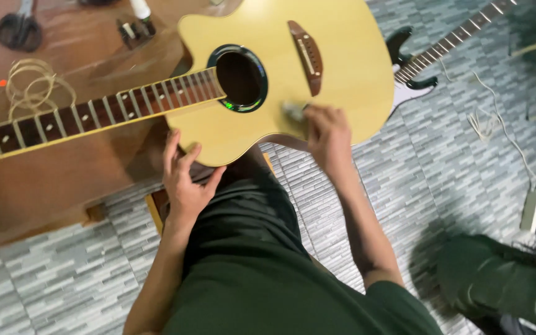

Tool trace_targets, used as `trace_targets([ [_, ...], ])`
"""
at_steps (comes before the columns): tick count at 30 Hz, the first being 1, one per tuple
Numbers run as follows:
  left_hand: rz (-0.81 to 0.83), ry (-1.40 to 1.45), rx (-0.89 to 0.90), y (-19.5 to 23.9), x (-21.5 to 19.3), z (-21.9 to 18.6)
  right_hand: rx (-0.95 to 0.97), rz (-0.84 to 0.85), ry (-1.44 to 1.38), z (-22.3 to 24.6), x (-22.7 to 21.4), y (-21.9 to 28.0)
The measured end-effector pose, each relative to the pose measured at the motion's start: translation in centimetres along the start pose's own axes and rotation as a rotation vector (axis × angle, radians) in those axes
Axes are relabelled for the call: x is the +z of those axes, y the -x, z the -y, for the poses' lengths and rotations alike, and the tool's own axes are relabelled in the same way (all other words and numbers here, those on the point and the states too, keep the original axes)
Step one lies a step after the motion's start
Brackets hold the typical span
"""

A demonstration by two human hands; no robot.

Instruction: The person wipes the body and fretboard of an acoustic guitar with a cloth. The guitar rests on a workbench while the person uses a small cloth to clean the top surface, sides, and neck. The person holds the guitar neck with one hand while wiping with the other.

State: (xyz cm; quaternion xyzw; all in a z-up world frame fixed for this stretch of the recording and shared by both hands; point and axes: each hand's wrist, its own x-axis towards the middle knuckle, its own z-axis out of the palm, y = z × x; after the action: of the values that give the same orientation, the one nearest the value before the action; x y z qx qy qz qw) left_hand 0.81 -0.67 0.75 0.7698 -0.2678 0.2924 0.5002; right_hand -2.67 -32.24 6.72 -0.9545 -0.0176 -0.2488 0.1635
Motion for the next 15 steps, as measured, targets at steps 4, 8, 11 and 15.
trace_targets([
  [4, 0.020, 0.072, -0.070, 0.1, -0.6, -0.7, -0.080, -0.019, -0.092, -0.5, 0.1, 1.9],
  [8, -0.299, 0.350, -0.496, 1.7, -1.1, 3.2, 0.124, -0.162, 0.155, -3.9, -1.6, 2.6],
  [11, -0.512, 0.397, -0.585, 4.3, -3.8, 10.8, 0.054, -0.142, 0.117, 2.5, 2.4, 2.7],
  [15, -0.867, 0.025, -0.703, 6.6, -10.7, 16.3, -0.244, -0.083, -0.133, 13.0, 5.8, 0.2],
])
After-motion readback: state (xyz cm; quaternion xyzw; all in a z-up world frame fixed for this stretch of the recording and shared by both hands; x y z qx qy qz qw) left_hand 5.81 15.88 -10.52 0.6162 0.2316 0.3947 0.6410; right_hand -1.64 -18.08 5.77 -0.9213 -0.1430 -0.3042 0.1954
